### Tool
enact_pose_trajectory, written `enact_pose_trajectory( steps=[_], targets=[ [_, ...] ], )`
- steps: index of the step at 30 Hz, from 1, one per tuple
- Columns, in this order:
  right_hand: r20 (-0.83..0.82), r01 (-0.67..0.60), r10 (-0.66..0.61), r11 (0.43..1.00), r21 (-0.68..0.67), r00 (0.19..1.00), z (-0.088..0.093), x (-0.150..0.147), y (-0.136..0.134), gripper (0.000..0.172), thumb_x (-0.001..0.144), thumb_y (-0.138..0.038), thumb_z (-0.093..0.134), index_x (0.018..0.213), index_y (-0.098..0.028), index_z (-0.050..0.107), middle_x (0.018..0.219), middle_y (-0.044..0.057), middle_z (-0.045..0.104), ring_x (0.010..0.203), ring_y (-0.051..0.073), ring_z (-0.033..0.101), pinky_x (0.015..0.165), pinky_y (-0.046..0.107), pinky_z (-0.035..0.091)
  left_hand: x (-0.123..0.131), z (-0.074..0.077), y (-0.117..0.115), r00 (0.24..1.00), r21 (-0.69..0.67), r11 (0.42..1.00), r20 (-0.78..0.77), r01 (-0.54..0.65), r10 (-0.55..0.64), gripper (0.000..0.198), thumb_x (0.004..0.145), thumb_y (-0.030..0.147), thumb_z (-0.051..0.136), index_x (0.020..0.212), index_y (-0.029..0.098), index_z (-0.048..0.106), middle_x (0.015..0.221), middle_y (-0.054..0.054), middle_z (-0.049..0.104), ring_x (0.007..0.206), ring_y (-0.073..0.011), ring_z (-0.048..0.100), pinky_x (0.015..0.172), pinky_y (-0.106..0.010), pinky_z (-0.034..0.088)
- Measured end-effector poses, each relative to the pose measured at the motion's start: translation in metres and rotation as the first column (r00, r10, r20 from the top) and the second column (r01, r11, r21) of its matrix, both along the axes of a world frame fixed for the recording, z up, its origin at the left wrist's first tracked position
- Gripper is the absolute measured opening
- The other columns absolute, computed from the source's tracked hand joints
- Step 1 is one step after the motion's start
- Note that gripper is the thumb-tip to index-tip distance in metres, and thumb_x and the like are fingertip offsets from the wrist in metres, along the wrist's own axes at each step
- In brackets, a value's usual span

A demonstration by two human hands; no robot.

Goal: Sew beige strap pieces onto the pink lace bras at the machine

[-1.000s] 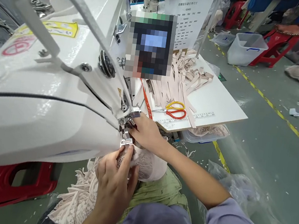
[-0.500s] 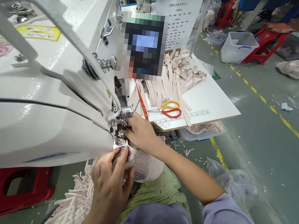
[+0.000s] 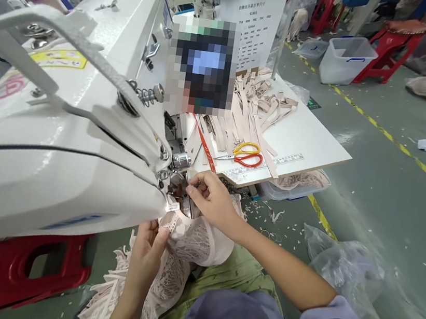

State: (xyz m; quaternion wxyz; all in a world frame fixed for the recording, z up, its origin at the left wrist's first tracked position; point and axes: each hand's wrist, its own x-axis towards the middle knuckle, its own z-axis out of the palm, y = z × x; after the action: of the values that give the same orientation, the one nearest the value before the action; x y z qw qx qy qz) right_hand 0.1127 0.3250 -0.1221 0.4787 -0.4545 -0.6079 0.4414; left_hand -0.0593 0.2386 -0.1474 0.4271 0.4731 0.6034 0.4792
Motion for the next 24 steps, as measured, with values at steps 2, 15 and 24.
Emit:
enact_pose_trajectory(
  steps=[2,15,24],
  targets=[
    [0.001,-0.011,0.011,0.999,-0.048,1.000,-0.001,0.002,-0.007,0.017,0.087,-0.037,0.056,0.087,-0.020,0.054,0.084,0.001,0.056,0.071,0.014,0.052,0.060,0.027,0.040,0.001,0.002,0.000,0.998,0.001,0.999,0.053,-0.033,0.033,0.059,0.085,0.052,0.063,0.132,0.017,0.054,0.121,-0.014,0.068,0.116,-0.0304,0.062,0.104,-0.044,0.046],
    [0.003,-0.088,0.089,0.994,-0.071,0.996,-0.004,0.005,-0.027,0.023,0.081,-0.039,0.064,0.091,-0.021,0.054,0.089,0.003,0.060,0.079,0.017,0.058,0.063,0.027,0.046,0.007,0.022,0.003,0.969,0.057,0.968,-0.020,-0.244,0.245,0.035,0.082,0.050,0.065,0.098,0.019,0.064,0.087,-0.005,0.072,0.082,-0.0232,0.067,0.071,-0.031,0.053],
    [0.032,-0.079,0.080,0.997,-0.022,0.996,-0.007,0.009,-0.027,0.027,0.078,-0.038,0.068,0.092,-0.021,0.053,0.090,0.003,0.060,0.079,0.016,0.057,0.069,0.029,0.047,0.008,0.028,0.004,0.968,0.117,0.968,-0.092,-0.223,0.235,0.036,0.082,0.055,0.066,0.082,0.020,0.062,0.078,-0.004,0.065,0.071,-0.0190,0.061,0.063,-0.027,0.049]
  ],
)
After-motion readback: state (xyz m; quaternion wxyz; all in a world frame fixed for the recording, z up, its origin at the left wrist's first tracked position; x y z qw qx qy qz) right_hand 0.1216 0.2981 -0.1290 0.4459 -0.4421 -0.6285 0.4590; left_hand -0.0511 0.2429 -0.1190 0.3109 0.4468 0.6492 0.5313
